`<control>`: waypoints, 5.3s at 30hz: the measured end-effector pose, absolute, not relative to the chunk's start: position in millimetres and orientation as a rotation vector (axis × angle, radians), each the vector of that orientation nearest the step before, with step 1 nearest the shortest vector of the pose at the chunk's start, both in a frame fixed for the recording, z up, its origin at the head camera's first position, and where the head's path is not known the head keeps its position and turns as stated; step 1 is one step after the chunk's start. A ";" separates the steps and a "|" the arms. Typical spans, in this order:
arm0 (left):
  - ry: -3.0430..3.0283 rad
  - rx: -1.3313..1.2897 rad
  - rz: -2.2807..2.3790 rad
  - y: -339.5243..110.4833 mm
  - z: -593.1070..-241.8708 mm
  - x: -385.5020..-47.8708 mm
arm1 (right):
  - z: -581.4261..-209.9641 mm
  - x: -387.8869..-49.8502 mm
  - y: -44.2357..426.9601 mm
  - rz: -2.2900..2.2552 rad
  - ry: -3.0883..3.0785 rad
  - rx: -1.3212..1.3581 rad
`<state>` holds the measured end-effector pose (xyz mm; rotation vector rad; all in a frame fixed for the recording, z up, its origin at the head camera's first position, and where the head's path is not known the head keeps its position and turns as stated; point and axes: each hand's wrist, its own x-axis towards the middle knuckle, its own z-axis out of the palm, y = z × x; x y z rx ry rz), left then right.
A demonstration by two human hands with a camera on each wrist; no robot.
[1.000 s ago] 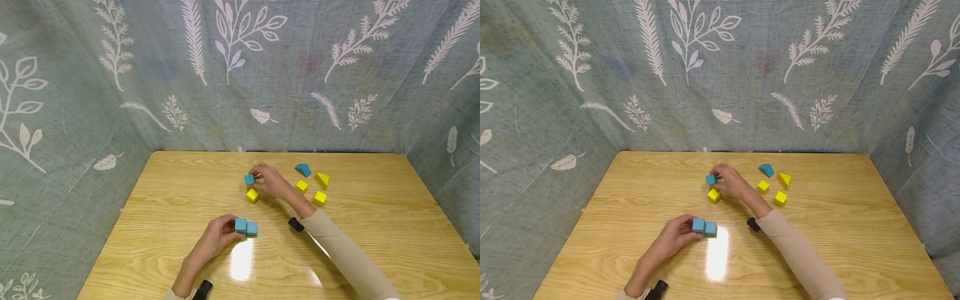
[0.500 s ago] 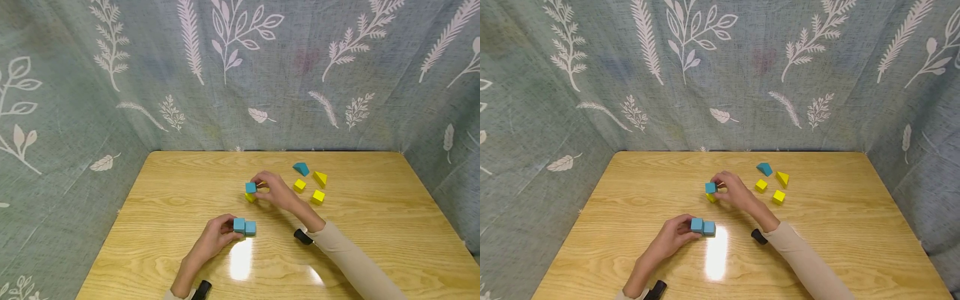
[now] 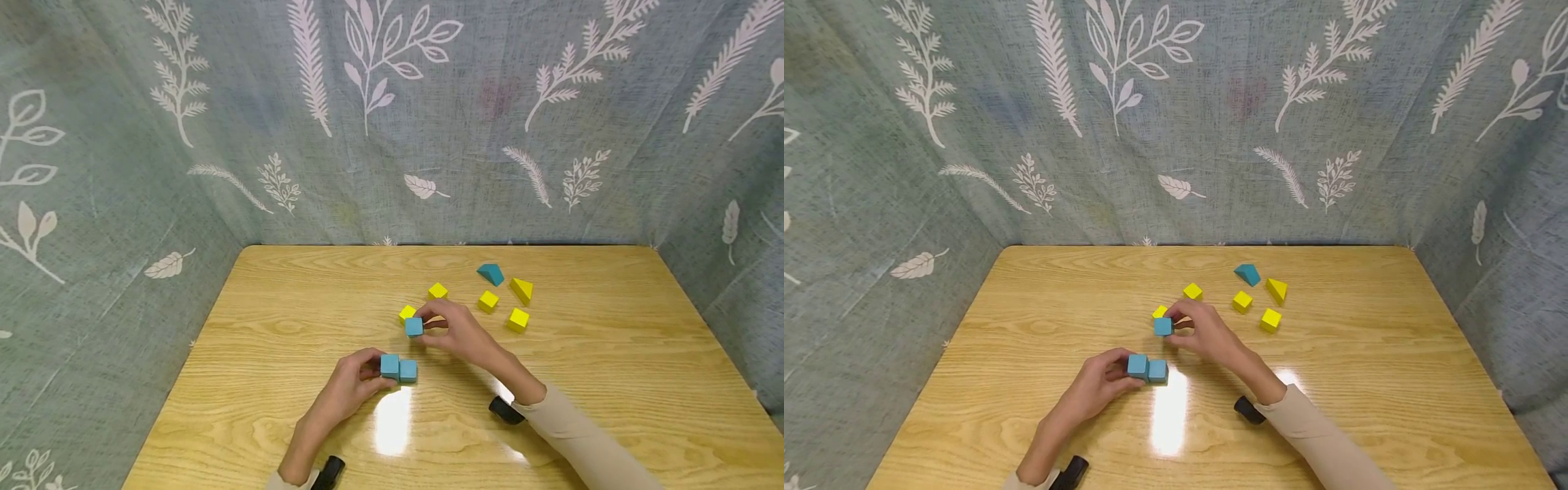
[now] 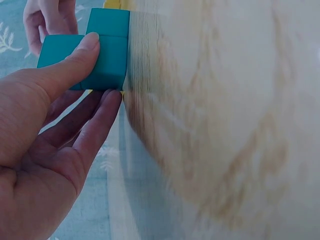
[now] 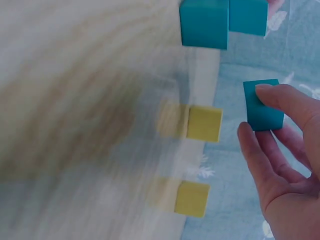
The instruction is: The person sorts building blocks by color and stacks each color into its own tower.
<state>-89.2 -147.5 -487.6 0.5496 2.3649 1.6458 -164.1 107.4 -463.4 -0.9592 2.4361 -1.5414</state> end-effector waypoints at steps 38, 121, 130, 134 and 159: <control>2.370 0.572 1.646 -148.1 -488.5 -89.1 | -480.4 -120.2 100.4 -1.605 2.229 -0.990; 2.392 0.554 1.634 -148.7 -491.0 -88.3 | -460.3 -256.7 229.3 -0.966 3.015 -0.796; 2.381 0.554 1.660 -147.3 -492.0 -87.4 | -465.6 -261.4 232.4 -0.831 2.948 -0.678; 2.368 0.549 1.672 -147.2 -492.0 -87.6 | -466.7 -263.4 231.4 -0.794 2.916 -0.620; 2.370 0.522 1.661 -149.4 -490.8 -87.5 | -452.8 -241.0 223.4 -1.122 2.863 -0.767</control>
